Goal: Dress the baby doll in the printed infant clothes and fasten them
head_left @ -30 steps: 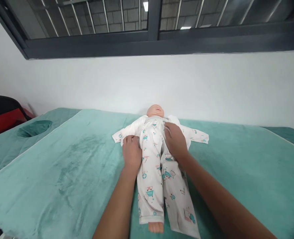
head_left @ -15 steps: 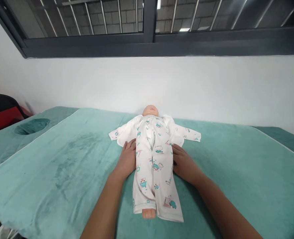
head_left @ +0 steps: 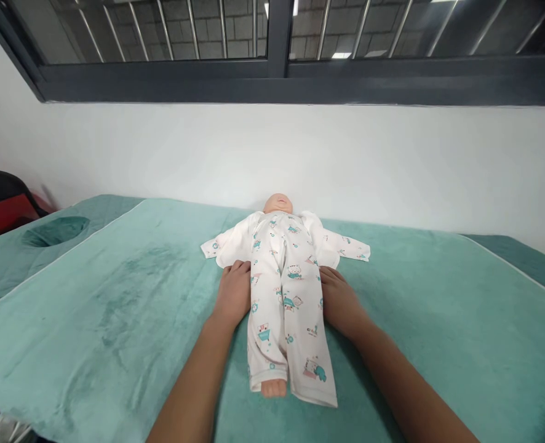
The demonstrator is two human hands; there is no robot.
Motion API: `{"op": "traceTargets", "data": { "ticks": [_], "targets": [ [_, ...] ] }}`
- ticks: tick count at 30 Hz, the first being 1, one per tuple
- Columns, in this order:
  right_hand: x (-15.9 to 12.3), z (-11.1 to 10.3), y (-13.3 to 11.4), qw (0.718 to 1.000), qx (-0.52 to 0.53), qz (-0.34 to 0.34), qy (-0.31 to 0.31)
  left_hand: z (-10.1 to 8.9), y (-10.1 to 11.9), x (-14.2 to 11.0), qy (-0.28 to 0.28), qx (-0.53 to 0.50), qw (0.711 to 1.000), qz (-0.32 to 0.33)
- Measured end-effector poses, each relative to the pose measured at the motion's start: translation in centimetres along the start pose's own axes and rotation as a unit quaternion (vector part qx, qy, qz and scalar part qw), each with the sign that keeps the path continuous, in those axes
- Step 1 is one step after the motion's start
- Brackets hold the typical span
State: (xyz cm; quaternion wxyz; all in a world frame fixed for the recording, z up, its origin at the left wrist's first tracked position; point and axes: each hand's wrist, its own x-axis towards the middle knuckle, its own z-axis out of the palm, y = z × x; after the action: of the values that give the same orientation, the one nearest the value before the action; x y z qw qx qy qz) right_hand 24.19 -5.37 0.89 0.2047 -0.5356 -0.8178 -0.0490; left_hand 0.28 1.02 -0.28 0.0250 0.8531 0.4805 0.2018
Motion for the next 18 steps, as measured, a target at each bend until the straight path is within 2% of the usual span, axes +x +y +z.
{"op": "traceTargets", "data": {
  "ticks": [5, 9, 18],
  "targets": [
    [-0.2, -1.3, 0.3, 0.998, 0.066, -0.019, -0.004, -0.1, -0.2, 0.1, 0.002, 0.014, 1.000, -0.012],
    [-0.3, -1.3, 0.4, 0.994, 0.104, -0.034, -0.020, -0.4, -0.2, -0.2, 0.003, 0.010, 1.000, -0.016],
    [-0.6, -1.7, 0.9, 0.995, 0.099, -0.024, -0.013, -1.1, -0.1, -2.6, 0.041, -0.025, 0.999, -0.001]
  ]
}}
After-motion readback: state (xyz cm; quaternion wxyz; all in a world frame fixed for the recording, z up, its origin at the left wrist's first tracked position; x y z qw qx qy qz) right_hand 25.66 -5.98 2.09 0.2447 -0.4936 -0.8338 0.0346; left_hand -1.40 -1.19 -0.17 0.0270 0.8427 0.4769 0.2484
